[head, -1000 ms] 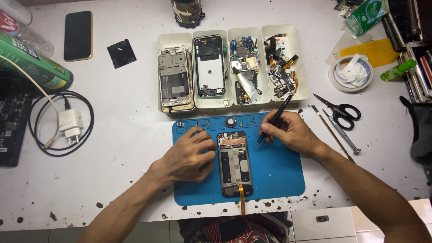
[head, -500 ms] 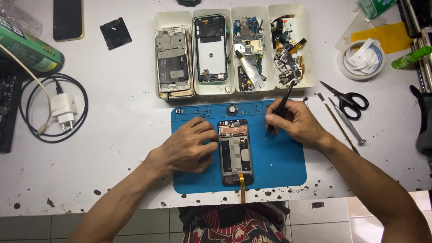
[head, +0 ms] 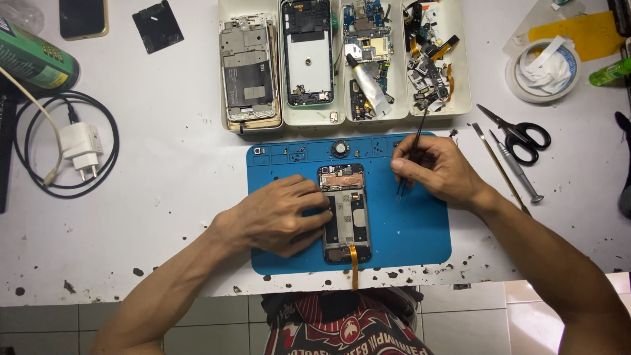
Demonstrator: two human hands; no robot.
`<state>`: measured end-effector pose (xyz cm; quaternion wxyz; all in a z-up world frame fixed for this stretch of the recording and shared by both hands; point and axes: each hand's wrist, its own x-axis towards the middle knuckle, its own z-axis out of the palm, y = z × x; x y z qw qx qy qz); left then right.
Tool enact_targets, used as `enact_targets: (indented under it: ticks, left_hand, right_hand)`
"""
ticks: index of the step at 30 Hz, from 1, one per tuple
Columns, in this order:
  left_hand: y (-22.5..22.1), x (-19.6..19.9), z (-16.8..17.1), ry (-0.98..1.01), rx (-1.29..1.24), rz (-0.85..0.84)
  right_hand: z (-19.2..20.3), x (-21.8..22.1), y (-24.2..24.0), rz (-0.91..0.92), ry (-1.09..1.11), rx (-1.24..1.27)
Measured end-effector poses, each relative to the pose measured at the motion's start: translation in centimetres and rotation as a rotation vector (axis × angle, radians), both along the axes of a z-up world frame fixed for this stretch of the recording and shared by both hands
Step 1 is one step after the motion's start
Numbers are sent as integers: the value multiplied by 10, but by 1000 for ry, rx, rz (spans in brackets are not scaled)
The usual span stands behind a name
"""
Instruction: The person uses tweezers to carefully remove small components from the internal circuit board of a disassembled smartphone. They place the removed parts onto a blue silicone mat on the workbench.
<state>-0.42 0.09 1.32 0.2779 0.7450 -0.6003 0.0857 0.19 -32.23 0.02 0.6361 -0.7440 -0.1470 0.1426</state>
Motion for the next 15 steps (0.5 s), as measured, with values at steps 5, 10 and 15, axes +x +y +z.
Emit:
enact_targets:
  ticks: [5, 10, 15]
  left_hand:
    - [-1, -2, 1, 44, -19, -41]
    - [-1, 0, 6, 9, -21, -35]
    - [0, 3, 9, 11, 5, -22]
  right_hand:
    - [0, 0, 0, -3, -2, 2]
    - [1, 1, 1, -11, -3, -14]
    - [0, 2, 1, -3, -25, -9]
